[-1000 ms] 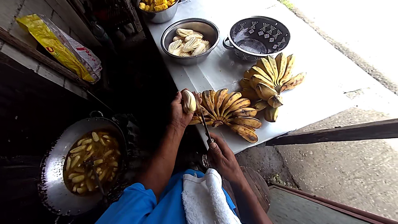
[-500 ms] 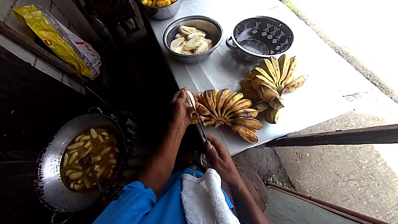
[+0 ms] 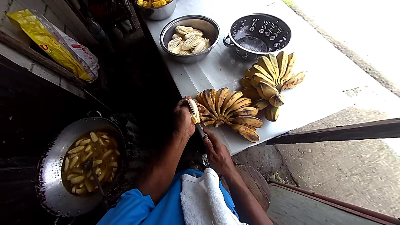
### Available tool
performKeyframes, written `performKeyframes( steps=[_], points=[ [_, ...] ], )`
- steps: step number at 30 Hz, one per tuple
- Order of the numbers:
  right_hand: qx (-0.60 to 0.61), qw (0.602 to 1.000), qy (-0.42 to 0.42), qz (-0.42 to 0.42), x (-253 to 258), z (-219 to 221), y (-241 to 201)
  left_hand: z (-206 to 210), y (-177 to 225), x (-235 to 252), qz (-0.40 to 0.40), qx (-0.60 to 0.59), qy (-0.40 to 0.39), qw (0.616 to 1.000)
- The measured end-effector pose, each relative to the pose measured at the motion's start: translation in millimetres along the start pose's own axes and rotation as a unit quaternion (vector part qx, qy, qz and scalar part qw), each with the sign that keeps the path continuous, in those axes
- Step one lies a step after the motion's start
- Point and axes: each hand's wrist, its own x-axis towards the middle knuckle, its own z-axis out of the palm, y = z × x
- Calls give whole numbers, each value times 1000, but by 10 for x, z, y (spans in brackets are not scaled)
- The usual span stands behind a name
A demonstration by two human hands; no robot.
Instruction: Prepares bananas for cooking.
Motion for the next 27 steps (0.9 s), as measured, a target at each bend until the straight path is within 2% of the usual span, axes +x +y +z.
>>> performKeyframes(
  steps=[7, 10, 13, 15, 18, 23, 27],
  points=[
    [2, 1000, -4, 6, 234, -24, 8, 31, -61, -9, -19, 13, -17, 1000],
    [86, 996, -28, -5, 10, -89, 1, 9, 5, 82, -29, -7, -26, 999],
    [199, 979, -50, -10, -277, -174, -66, -2, 53, 195, -30, -41, -2, 999],
    [221, 974, -49, -5, -365, -194, -70, -8, 71, 191, -31, -43, 3, 999],
    [212, 976, -46, 11, -329, -158, 2, 17, 55, 159, -31, -45, -3, 999],
    [110, 994, -25, 16, 22, -111, 42, 22, -78, -39, -16, 19, -35, 999],
    [80, 997, -20, 10, 156, -106, 48, 15, -128, -115, -16, 16, -55, 998]
  ],
)
